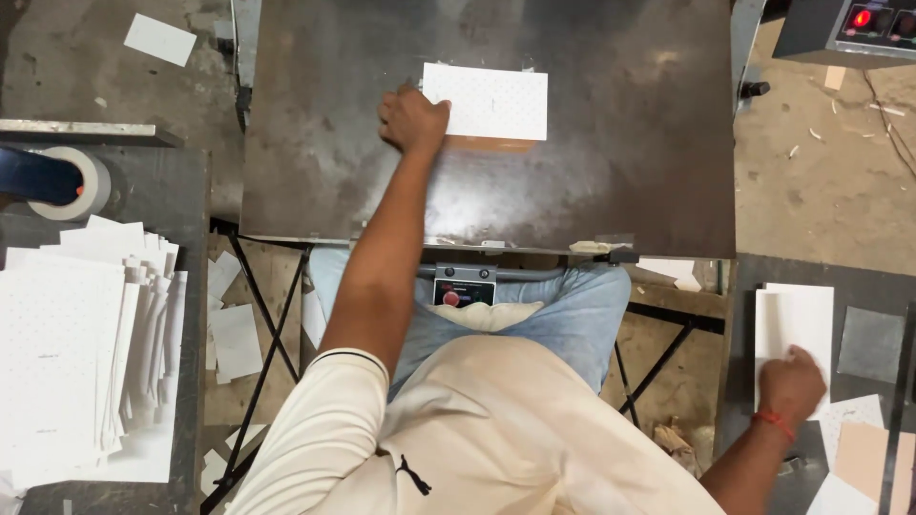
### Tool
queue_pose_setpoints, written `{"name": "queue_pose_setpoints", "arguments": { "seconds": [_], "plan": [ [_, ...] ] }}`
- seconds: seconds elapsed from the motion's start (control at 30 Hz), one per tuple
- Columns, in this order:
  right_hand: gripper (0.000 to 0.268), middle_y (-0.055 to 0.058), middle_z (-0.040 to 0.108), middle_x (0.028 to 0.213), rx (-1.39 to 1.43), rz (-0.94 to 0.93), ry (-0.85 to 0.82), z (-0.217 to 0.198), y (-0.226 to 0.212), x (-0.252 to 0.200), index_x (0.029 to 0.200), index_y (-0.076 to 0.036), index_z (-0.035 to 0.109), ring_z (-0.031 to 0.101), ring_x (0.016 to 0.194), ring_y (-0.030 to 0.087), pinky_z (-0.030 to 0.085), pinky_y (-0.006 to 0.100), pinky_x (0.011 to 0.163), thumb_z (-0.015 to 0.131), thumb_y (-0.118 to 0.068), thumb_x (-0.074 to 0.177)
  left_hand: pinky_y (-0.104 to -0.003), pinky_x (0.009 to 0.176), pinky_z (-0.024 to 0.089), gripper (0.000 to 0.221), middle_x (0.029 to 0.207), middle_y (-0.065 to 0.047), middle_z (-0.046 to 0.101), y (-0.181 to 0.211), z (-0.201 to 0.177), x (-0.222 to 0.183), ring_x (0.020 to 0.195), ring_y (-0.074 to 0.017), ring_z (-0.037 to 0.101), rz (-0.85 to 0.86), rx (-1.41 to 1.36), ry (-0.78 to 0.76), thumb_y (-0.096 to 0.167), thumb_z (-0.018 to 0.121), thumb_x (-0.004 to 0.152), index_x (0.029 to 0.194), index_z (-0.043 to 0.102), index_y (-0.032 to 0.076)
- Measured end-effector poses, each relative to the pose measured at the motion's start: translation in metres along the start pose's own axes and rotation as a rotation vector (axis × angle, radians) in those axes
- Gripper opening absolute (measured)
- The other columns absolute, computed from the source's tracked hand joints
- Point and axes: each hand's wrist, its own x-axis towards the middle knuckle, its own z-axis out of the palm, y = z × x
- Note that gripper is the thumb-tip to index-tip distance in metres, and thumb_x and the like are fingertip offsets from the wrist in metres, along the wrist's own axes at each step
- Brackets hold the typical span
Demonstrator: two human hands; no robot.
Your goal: Feeding paper sheets into an industrial machine for processing and removing them.
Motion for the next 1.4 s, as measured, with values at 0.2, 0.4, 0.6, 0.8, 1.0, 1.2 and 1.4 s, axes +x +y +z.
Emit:
{"name": "queue_pose_setpoints", "arguments": {
  "seconds": [0.2,0.4,0.6,0.8,1.0,1.2,1.4],
  "plan": [
    [0.018,0.015,0.059,0.076,0.381,-0.033,0.289,-0.026,-0.11,0.054,0.085,0.006,0.061,0.051,0.07,0.022,0.034,0.034,0.065,0.046,0.012,0.094,-0.04,0.091,0.049,0.032,0.114,-0.016,0.071,-0.033,0.031,-0.011,0.106,-0.0324,0.067,-0.109,-0.476,-0.256,0.027,0.073,0.092,0.11,0.059,0.004],
    [0.033,0.017,0.071,0.118,0.59,-0.512,0.407,0.019,-0.334,0.073,0.134,-0.001,0.068,0.066,0.098,0.031,0.054,0.039,0.087,0.055,0.006,0.104,-0.031,0.087,0.055,0.029,0.109,-0.005,0.064,-0.232,-0.064,-0.046,0.1,-0.0168,0.067,0.035,-0.876,0.107,0.011,0.072,0.099,0.119,0.052,0.004],
    [0.036,0.011,0.071,0.131,0.85,-0.788,-0.104,0.051,-0.504,0.043,0.124,-0.012,0.073,0.064,0.128,0.032,0.038,0.051,0.117,0.055,0.006,0.098,-0.029,0.081,0.061,0.037,0.128,-0.013,0.07,-0.373,-0.308,-0.122,0.102,-0.0152,0.075,-0.772,-0.666,0.523,0.022,0.056,0.107,0.139,0.048,0.006],
    [0.042,0.011,0.065,0.142,0.684,-0.922,-0.303,0.051,-0.562,0.042,0.134,-0.01,0.069,0.051,0.138,0.03,0.023,0.055,0.122,0.054,0.005,0.099,-0.029,0.077,0.066,0.039,0.123,-0.016,0.057,-0.472,-0.342,-0.208,0.1,-0.0222,0.075,-0.594,-0.473,0.804,0.0,0.064,0.101,0.134,0.043,0.002],
    [0.036,0.012,0.063,0.143,0.639,-0.974,-0.302,0.045,-0.569,0.057,0.132,-0.009,0.07,0.05,0.139,0.031,0.022,0.055,0.122,0.058,0.002,0.1,-0.035,0.087,0.057,0.062,0.126,-0.02,0.049,-0.476,-0.321,-0.213,0.112,-0.0266,0.059,-0.512,0.124,0.689,-0.006,0.073,0.086,0.139,0.04,-0.005],
    [0.031,0.013,0.063,0.139,0.678,-0.976,-0.351,0.04,-0.57,0.063,0.129,-0.008,0.072,0.051,0.136,0.031,0.023,0.053,0.121,0.064,-0.003,0.099,-0.04,0.101,0.052,0.029,0.12,-0.013,0.059,-0.476,-0.312,-0.171,0.124,-0.0238,0.053,-0.078,0.534,0.616,0.001,0.073,0.086,0.114,0.065,0.002],
    [0.029,0.01,0.063,0.141,0.789,-1.012,-0.428,0.037,-0.574,0.079,0.128,-0.01,0.072,0.052,0.134,0.029,0.027,0.047,0.117,0.069,-0.01,0.099,-0.03,0.067,0.049,0.011,0.091,-0.01,0.067,-0.486,-0.316,-0.135,0.076,-0.0163,0.06,-0.156,-0.233,0.547,-0.006,0.064,0.095,0.09,0.062,0.003]
  ]
}}
